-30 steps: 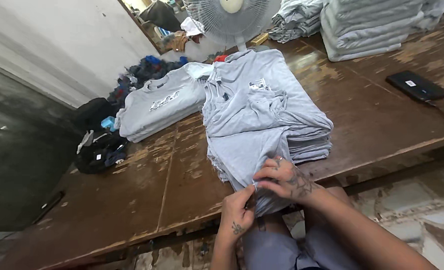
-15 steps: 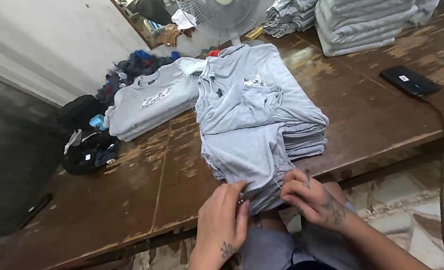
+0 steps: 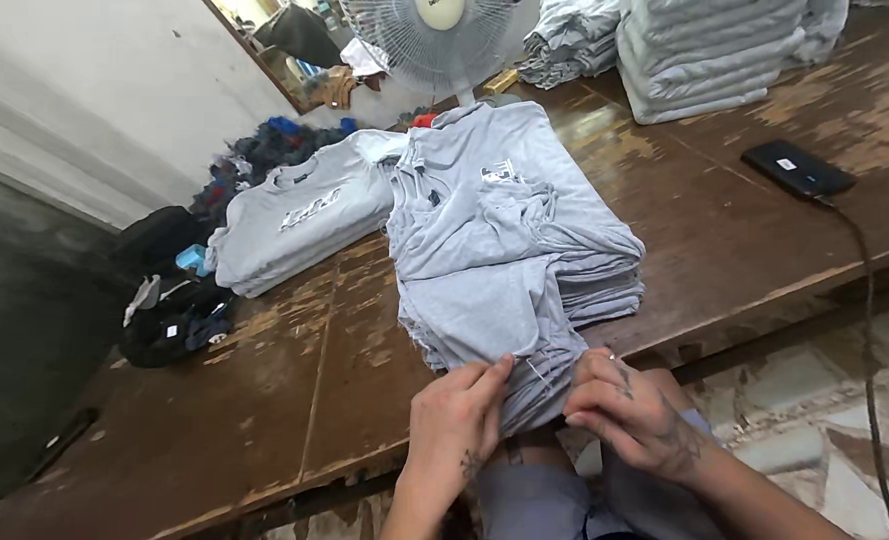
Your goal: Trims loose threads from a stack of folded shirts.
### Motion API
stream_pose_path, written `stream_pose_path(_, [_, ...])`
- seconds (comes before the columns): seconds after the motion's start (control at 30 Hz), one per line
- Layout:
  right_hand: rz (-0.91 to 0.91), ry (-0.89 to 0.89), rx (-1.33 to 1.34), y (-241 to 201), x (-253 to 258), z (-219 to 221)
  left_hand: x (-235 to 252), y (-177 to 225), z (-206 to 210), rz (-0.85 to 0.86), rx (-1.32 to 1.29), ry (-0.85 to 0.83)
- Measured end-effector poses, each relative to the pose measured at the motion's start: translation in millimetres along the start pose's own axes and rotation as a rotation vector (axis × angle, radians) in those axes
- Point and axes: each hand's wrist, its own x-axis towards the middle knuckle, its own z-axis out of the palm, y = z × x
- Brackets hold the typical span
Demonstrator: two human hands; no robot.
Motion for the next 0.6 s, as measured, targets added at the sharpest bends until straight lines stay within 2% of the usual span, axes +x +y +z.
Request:
stream_pose_path(0.2, [0.004,-0.029,-0.044,7,8,-12,1,-1,6,0.027,-0.032,0.035])
stream_pose_path(0.4, [0.142,-0.063,-0.351,17,20,-8,-3,-5,0,-0.021,-0.096,-0.011])
stream_pose_path(0.5, [0.181,-0.079,-0.338,25,27,9,-6,-6,-1,-0.034,-0.126,0.021])
stream_pose_path(0.6, [0.134,-0.056,-0.236,28,26,18,-7,-2,-6,-0.060,-0.057,0.061])
